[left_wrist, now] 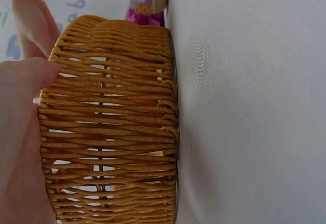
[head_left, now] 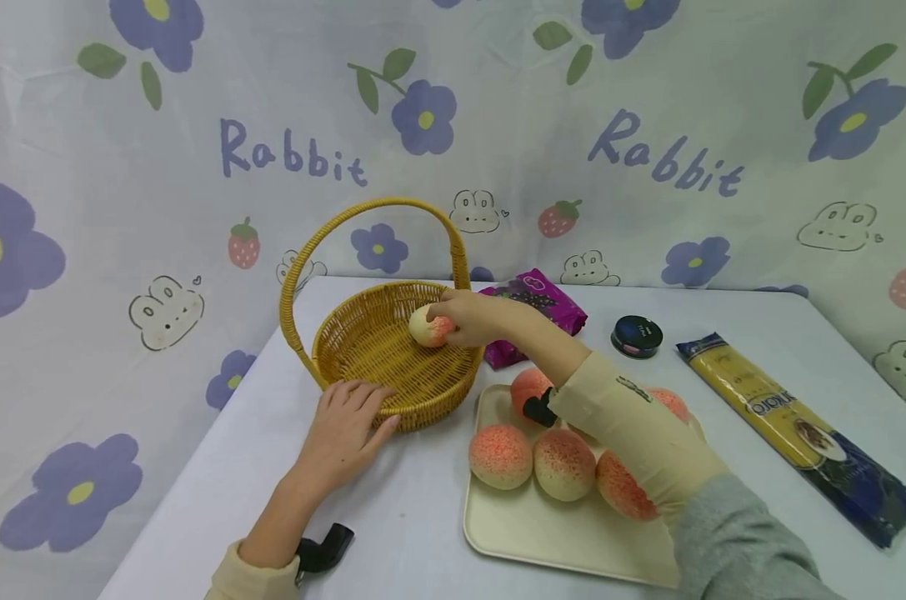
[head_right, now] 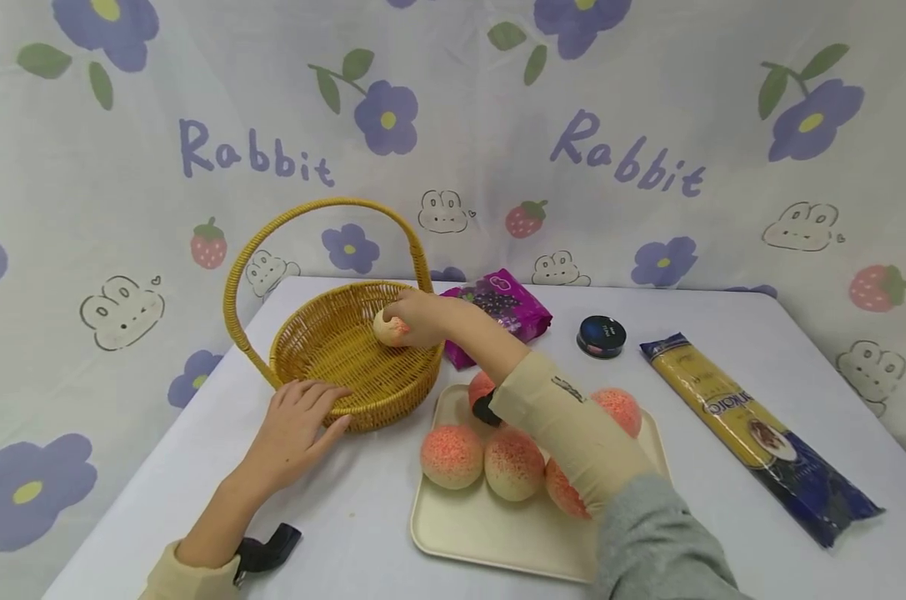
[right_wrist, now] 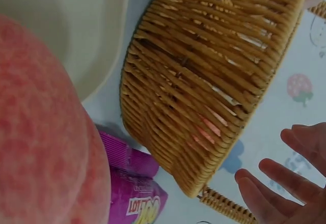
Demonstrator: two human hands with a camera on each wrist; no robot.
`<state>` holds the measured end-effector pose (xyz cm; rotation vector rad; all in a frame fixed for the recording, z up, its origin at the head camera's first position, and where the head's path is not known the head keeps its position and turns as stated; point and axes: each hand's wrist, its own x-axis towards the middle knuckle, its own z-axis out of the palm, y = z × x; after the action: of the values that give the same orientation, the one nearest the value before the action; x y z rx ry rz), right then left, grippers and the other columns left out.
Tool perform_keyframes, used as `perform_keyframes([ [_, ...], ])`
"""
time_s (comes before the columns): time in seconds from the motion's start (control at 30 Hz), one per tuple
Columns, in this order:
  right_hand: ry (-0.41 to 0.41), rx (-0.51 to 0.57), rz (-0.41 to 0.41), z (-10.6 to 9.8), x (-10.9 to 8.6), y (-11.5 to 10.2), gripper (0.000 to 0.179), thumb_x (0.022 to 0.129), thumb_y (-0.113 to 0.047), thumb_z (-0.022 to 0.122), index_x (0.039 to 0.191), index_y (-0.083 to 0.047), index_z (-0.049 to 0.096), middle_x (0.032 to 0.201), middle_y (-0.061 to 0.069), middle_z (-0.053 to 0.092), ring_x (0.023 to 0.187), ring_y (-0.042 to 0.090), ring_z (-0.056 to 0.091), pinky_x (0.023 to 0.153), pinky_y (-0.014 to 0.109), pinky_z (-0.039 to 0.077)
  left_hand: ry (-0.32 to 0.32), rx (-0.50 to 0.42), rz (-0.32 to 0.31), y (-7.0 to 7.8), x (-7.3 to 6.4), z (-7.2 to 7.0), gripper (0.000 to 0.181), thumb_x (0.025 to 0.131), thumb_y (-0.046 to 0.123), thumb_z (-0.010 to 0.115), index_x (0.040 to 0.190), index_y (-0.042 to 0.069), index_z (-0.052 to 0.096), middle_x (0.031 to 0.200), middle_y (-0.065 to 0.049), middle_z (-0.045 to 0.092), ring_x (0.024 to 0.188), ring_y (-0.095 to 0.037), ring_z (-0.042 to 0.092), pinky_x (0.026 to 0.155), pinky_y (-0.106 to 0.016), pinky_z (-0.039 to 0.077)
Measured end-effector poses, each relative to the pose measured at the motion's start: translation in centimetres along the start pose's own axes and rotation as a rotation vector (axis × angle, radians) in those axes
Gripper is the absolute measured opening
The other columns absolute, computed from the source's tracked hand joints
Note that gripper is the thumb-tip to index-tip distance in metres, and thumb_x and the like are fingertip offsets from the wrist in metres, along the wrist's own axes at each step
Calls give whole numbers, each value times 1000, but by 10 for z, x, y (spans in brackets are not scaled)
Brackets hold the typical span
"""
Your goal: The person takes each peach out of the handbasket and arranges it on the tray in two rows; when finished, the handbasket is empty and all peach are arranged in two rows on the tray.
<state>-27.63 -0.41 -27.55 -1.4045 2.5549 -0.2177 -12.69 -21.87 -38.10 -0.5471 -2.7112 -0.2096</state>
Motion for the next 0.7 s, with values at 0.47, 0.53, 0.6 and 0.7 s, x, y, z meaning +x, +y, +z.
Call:
perform_keyframes([
  [0.47, -2, 96, 132, 18, 33, 24, 52, 92, -18, 53, 139, -7, 35, 137, 18, 37, 128, 30, 33, 102, 43, 31, 32, 8, 16, -1, -1, 0, 37, 91, 37, 52, 116, 11, 58, 110, -6, 59, 110, -29, 45, 98, -48, 25],
  [0.53, -13, 90, 158, 23, 37, 26, 56, 93, -21, 53, 141, -7, 30, 139, 20, 33, 129, 31, 31, 102, 44, 31, 35, 10, 17, -1, 0, 0, 37, 91, 37, 52, 116, 11, 58, 110, -6, 59, 110, -29, 45, 98, -48, 25],
  [0.6, -24, 88, 180, 28, 40, 26, 61, 93, -24, 53, 143, -7, 24, 140, 23, 30, 130, 32, 29, 103, 45, 30, 29, 10, 11, -1, 0, 0, 37, 91, 38, 52, 116, 11, 58, 110, -6, 59, 110, -28, 45, 99, -48, 24],
  [0.7, -23, 70, 202, 32, 44, 24, 66, 93, -27, 53, 145, -6, 18, 141, 24, 28, 130, 32, 29, 104, 43, 28, 18, 7, 4, -1, 0, 0, 37, 92, 38, 50, 117, 11, 58, 110, -5, 58, 111, -28, 45, 100, -48, 24],
])
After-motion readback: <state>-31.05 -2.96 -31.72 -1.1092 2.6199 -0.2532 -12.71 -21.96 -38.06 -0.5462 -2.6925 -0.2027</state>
